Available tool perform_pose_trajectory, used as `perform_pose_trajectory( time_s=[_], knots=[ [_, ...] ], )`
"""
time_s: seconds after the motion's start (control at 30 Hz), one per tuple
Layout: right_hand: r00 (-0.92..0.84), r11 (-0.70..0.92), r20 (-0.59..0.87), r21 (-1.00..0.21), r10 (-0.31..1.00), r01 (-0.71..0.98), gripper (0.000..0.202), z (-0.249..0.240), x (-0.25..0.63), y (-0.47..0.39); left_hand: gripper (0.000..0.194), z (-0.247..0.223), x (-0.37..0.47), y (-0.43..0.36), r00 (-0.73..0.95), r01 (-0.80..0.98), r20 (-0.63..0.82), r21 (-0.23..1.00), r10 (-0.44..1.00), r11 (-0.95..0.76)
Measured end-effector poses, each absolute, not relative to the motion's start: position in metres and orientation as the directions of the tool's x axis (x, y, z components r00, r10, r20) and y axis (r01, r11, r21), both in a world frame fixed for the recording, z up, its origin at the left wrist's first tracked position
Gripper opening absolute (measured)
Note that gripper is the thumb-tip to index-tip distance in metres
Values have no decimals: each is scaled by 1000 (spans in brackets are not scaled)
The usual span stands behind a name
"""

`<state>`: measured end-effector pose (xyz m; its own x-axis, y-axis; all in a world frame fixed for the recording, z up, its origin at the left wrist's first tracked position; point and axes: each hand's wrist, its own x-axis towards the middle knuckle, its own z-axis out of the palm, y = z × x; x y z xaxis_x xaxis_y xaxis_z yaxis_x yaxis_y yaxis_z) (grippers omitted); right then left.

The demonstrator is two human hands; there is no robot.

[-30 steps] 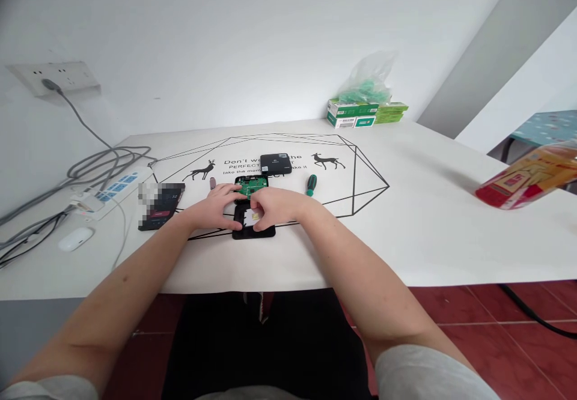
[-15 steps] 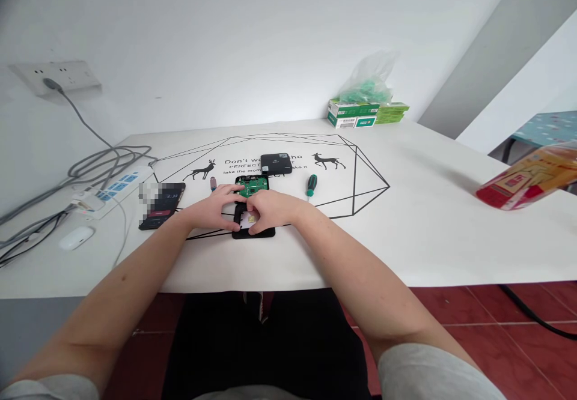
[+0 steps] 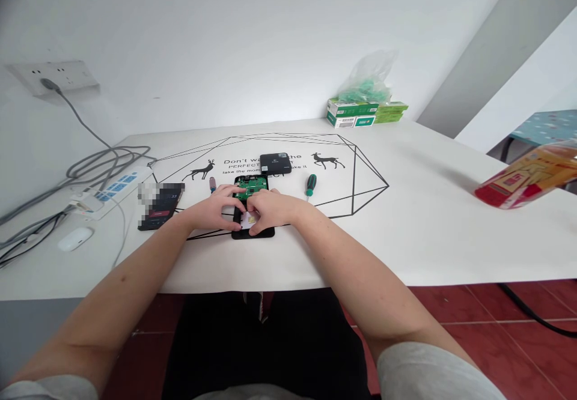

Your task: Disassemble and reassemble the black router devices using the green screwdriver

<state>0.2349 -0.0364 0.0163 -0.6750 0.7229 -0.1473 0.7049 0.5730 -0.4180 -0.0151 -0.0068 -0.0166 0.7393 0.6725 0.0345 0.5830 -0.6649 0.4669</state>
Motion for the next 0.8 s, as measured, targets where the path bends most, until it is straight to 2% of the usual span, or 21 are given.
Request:
perform_pose_trajectory(
  time_s=[0.63,0.73,0.8],
  knots=[
    [-680,570,-150,-436,717,697,38,13,238,-32,34,-18,-15,-6,741,575,61,458,669,-678],
    [-645,559,-47,-456,762,693,40,17,247,-26,35,-18,-16,-5,737,579,49,467,674,-668],
    [-497,468,63,-455,866,758,39,20,259,-18,35,-18,-16,-5,736,580,43,474,675,-662]
  ],
)
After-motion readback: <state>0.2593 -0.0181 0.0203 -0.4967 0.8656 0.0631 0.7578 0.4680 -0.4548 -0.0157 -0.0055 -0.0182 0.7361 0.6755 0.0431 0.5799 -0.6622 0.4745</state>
